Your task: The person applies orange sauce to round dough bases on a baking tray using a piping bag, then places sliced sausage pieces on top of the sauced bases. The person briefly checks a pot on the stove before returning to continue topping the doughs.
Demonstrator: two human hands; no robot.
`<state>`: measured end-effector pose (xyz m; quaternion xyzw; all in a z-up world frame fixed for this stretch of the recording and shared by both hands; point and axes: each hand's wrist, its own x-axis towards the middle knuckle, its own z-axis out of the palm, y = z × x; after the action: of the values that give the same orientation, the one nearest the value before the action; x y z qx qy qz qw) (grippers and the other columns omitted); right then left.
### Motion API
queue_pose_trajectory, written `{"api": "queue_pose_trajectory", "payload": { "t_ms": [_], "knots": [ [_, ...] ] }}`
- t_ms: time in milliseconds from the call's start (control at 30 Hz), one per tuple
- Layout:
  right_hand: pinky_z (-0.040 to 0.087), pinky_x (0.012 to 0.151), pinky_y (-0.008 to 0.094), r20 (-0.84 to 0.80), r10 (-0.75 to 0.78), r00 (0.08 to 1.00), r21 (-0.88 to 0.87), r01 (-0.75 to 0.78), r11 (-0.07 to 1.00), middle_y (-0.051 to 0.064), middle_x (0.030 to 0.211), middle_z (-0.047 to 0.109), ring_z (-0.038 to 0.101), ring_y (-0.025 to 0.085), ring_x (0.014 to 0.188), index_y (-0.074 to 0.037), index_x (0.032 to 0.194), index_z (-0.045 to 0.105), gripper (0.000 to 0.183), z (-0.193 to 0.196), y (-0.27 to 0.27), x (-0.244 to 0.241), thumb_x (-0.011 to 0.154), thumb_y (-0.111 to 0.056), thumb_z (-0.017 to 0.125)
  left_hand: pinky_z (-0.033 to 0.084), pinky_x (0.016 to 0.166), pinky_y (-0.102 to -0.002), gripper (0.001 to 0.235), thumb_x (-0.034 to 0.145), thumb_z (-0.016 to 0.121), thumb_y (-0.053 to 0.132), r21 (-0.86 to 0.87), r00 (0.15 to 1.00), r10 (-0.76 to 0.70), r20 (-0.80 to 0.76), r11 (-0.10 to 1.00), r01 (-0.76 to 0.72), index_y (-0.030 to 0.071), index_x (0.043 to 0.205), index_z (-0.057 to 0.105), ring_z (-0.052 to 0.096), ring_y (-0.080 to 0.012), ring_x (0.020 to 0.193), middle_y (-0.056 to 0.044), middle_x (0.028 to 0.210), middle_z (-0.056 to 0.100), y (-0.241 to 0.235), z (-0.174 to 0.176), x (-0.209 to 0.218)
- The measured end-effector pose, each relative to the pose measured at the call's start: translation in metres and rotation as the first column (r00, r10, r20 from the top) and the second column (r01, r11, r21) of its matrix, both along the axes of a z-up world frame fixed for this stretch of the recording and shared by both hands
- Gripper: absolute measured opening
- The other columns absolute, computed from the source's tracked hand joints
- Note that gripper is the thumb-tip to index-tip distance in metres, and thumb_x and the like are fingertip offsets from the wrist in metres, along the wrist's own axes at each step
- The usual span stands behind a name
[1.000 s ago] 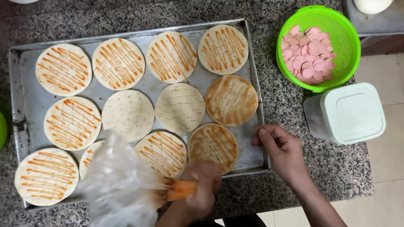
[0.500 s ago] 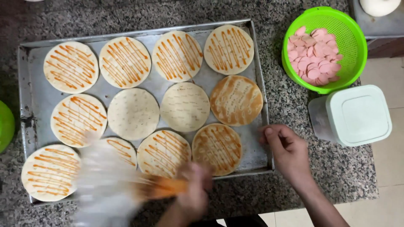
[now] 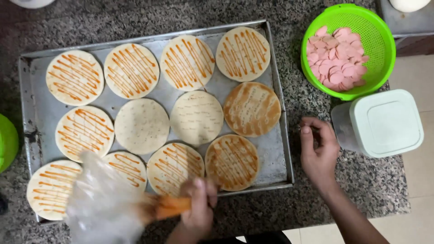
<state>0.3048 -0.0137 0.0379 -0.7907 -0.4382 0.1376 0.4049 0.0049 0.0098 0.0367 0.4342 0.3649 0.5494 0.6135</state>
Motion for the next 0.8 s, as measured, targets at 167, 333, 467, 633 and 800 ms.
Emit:
{"api": "queue_pose_trajectory", "payload": {
  "t_ms": [167, 333, 467, 633, 800],
  "knots": [
    [0.056, 0.103, 0.047, 0.117, 0.128, 0.985, 0.142, -0.144, 0.979, 0.023, 0.133, 0.066, 0.066, 0.034, 0.120, 0.005, 0.143, 0.063, 0.043, -0.014, 0.011, 0.007, 0.119, -0.028, 0.050, 0.032, 0.048, -0.035, 0.067, 0.119, 0.035, 0.048, -0.106, 1.000, 0.000, 0.027, 0.994, 0.003, 0.012, 0.063, 0.045, 0.038, -0.0210, 0.046, -0.007, 0.052, 0.038, 0.053, 0.050, 0.006],
    [0.053, 0.110, 0.052, 0.197, 0.181, 0.963, 0.156, -0.214, 0.964, 0.026, 0.139, 0.061, 0.061, 0.040, 0.131, 0.006, 0.150, 0.058, 0.059, -0.026, 0.025, 0.013, 0.121, -0.043, 0.043, 0.056, 0.090, -0.047, 0.079, 0.116, 0.020, 0.065, -0.073, 0.990, -0.096, 0.105, 0.992, 0.104, 0.012, 0.066, 0.051, 0.061, -0.0323, 0.066, -0.018, 0.054, 0.057, 0.100, 0.099, 0.054],
    [0.049, 0.112, 0.054, 0.167, 0.258, 0.952, 0.138, -0.281, 0.950, 0.025, 0.140, 0.065, 0.062, 0.041, 0.130, 0.002, 0.148, 0.061, 0.064, -0.022, 0.031, 0.017, 0.119, -0.052, 0.039, 0.056, 0.093, -0.046, 0.083, 0.111, 0.015, 0.069, -0.124, 0.985, -0.148, 0.090, 0.980, 0.159, 0.012, 0.061, 0.048, 0.065, -0.0338, 0.063, -0.022, 0.054, 0.062, 0.125, 0.102, 0.110],
    [0.051, 0.114, 0.060, 0.137, 0.297, 0.945, 0.155, -0.316, 0.936, 0.020, 0.138, 0.067, 0.067, 0.047, 0.129, -0.004, 0.152, 0.065, 0.055, -0.027, 0.033, 0.024, 0.116, -0.041, 0.048, 0.057, 0.059, -0.033, 0.085, 0.124, 0.007, 0.051, 0.055, 0.998, -0.064, -0.006, 0.996, 0.064, 0.015, 0.055, 0.040, 0.063, -0.0329, 0.047, -0.010, 0.037, 0.041, 0.138, 0.045, 0.171],
    [0.050, 0.110, 0.055, 0.165, 0.354, 0.921, 0.138, -0.377, 0.916, 0.025, 0.142, 0.063, 0.062, 0.042, 0.127, 0.002, 0.138, 0.066, 0.050, -0.025, 0.033, 0.023, 0.120, -0.037, 0.040, 0.032, 0.051, -0.032, 0.081, 0.122, 0.023, 0.053, 0.111, 0.975, -0.156, -0.155, 0.978, 0.174, 0.014, 0.057, 0.053, 0.046, -0.0152, 0.049, -0.001, 0.050, 0.045, 0.147, 0.040, 0.202]
  ]
}}
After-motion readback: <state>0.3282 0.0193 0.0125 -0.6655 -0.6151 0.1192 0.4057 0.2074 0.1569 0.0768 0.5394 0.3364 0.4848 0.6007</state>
